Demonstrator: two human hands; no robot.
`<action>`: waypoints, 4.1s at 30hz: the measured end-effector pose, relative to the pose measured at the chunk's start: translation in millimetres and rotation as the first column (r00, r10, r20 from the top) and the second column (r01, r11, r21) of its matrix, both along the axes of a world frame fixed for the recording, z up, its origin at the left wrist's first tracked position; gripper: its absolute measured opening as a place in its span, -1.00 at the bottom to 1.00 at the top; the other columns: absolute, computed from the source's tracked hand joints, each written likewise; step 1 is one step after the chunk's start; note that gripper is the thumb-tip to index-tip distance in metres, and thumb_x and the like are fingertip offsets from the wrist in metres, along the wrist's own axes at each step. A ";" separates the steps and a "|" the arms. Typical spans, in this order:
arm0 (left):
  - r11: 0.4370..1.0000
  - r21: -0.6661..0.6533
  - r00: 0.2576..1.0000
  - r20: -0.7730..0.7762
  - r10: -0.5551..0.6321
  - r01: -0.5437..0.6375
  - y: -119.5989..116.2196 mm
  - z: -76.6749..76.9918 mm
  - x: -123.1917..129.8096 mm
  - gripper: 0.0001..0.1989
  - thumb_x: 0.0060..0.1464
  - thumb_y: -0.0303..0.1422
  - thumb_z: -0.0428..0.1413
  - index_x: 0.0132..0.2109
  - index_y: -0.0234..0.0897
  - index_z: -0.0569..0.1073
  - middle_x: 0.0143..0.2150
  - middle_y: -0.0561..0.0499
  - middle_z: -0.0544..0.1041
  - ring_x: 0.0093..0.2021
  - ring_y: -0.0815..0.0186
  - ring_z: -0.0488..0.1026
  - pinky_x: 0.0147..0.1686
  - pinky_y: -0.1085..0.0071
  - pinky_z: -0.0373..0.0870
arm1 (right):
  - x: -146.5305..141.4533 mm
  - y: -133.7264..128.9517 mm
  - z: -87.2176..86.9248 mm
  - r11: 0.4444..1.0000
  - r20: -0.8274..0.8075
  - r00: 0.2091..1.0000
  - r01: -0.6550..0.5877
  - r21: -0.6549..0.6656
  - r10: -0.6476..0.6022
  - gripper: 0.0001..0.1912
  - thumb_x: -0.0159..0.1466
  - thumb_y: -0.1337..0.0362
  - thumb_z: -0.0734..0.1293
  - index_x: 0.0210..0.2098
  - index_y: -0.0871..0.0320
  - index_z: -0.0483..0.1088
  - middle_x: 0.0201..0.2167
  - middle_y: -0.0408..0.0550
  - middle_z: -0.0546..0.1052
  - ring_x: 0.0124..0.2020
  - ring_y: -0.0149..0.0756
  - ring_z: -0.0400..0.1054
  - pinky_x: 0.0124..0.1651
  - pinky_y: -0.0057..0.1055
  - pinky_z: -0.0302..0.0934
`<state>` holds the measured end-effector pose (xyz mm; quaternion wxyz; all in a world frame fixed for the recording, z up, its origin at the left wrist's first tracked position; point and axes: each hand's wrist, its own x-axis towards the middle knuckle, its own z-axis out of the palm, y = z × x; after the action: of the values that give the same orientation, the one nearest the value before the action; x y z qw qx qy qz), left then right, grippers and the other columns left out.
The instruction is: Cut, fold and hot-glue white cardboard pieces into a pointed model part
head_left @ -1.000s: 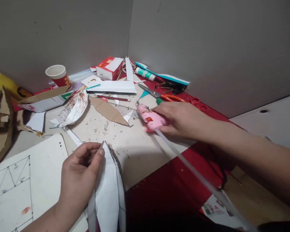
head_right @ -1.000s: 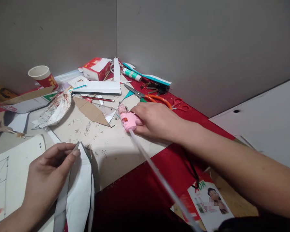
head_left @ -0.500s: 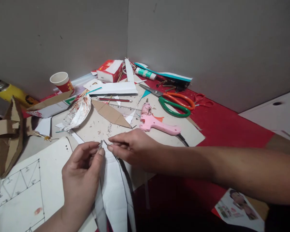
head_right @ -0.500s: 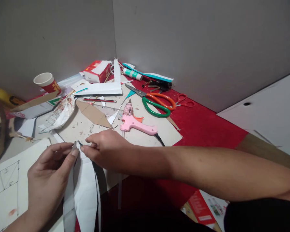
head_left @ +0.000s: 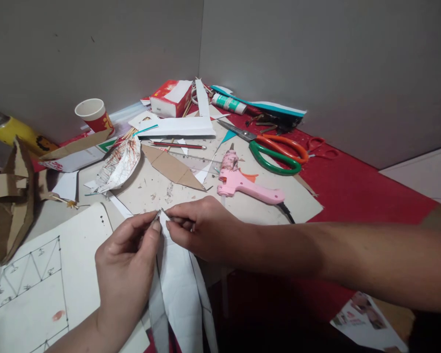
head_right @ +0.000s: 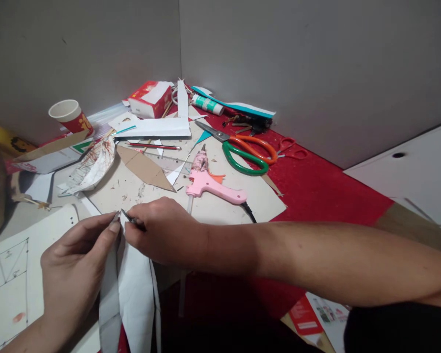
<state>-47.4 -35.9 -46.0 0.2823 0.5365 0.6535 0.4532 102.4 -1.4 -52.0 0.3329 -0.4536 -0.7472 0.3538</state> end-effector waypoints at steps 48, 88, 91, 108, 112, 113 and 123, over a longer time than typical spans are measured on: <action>0.999 -0.051 0.996 -0.091 0.014 -0.018 -1.4 -1.3 2.4 -0.90 -0.07 -0.27 0.30 -0.33 -0.10 0.61 -0.37 0.14 0.65 -0.39 0.39 0.55 -0.34 0.54 0.49 | 5.2 -3.5 -2.6 0.997 0.090 0.993 -0.076 0.025 0.073 -0.84 0.24 0.36 0.23 -0.43 0.26 0.40 -0.62 -0.21 0.28 -0.55 -0.48 0.05 -0.43 -0.49 -0.02; 0.959 -0.140 0.899 0.402 -0.173 0.247 14.1 13.9 -9.2 -0.74 -0.04 -0.30 0.30 -0.19 -0.23 0.45 -0.38 0.08 0.60 -0.33 0.38 0.51 -0.28 0.51 0.38 | 22.8 33.0 26.4 0.761 -0.516 0.856 -0.322 -0.564 -0.021 -0.74 0.22 0.45 0.30 -0.09 0.33 0.46 -0.45 -0.09 0.52 -0.48 -0.49 0.41 -0.43 -0.54 0.32; 0.937 -0.162 0.856 0.476 -0.201 0.309 14.9 16.9 -9.6 -0.70 -0.01 -0.30 0.29 -0.16 -0.21 0.38 -0.39 0.10 0.59 -0.35 0.40 0.50 -0.28 0.51 0.36 | 25.6 35.9 21.4 0.703 -0.595 0.801 -0.460 -0.543 0.065 -0.75 0.19 0.39 0.36 -0.13 0.30 0.49 -0.53 -0.16 0.48 -0.51 -0.51 0.39 -0.47 -0.58 0.34; 0.827 -0.307 0.832 0.467 -0.300 0.471 26.7 38.8 -27.7 -0.50 0.05 -0.13 0.21 0.13 -0.12 0.42 -0.20 0.04 0.58 -0.12 0.28 0.46 -0.17 0.47 0.35 | 36.4 49.4 25.6 0.825 -0.601 0.796 -0.285 -0.487 -0.079 -0.76 0.02 0.26 0.48 -0.35 0.22 0.43 -0.67 -0.19 0.49 -0.65 -0.45 0.37 -0.64 -0.59 0.32; 0.773 -0.312 0.756 0.577 -0.307 0.552 27.1 31.9 -29.7 -0.40 -0.04 -0.26 0.30 0.18 -0.09 0.38 -0.21 0.06 0.60 -0.21 0.31 0.50 -0.20 0.45 0.41 | 40.3 53.7 27.0 0.829 -0.608 0.789 -0.284 -0.482 -0.083 -0.79 0.05 0.29 0.47 -0.35 0.21 0.42 -0.66 -0.20 0.49 -0.67 -0.47 0.36 -0.66 -0.62 0.28; 0.769 -0.313 0.742 0.604 -0.292 0.558 26.7 30.1 -29.4 -0.38 -0.05 -0.29 0.31 0.19 -0.09 0.37 -0.21 0.06 0.61 -0.26 0.33 0.50 -0.23 0.45 0.42 | 40.6 53.8 26.9 0.828 -0.607 0.792 -0.291 -0.479 -0.073 -0.79 0.05 0.29 0.46 -0.35 0.21 0.42 -0.66 -0.20 0.49 -0.67 -0.47 0.36 -0.66 -0.62 0.28; 0.772 -0.364 0.821 0.461 -0.337 0.521 26.6 20.9 -27.9 -0.58 0.03 -0.18 0.23 0.04 -0.21 0.49 -0.41 0.08 0.54 -0.48 0.42 0.41 -0.49 0.55 0.32 | 31.3 43.4 21.2 0.807 -0.543 0.840 -0.316 -0.499 -0.007 -0.66 0.04 0.15 0.49 -0.30 0.23 0.41 -0.64 -0.18 0.46 -0.62 -0.46 0.37 -0.53 -0.52 0.37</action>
<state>-75.3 -9.3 -25.1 0.6201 0.4923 0.5359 0.2931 133.7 42.0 -30.8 0.3396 -0.3541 -0.5237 0.6964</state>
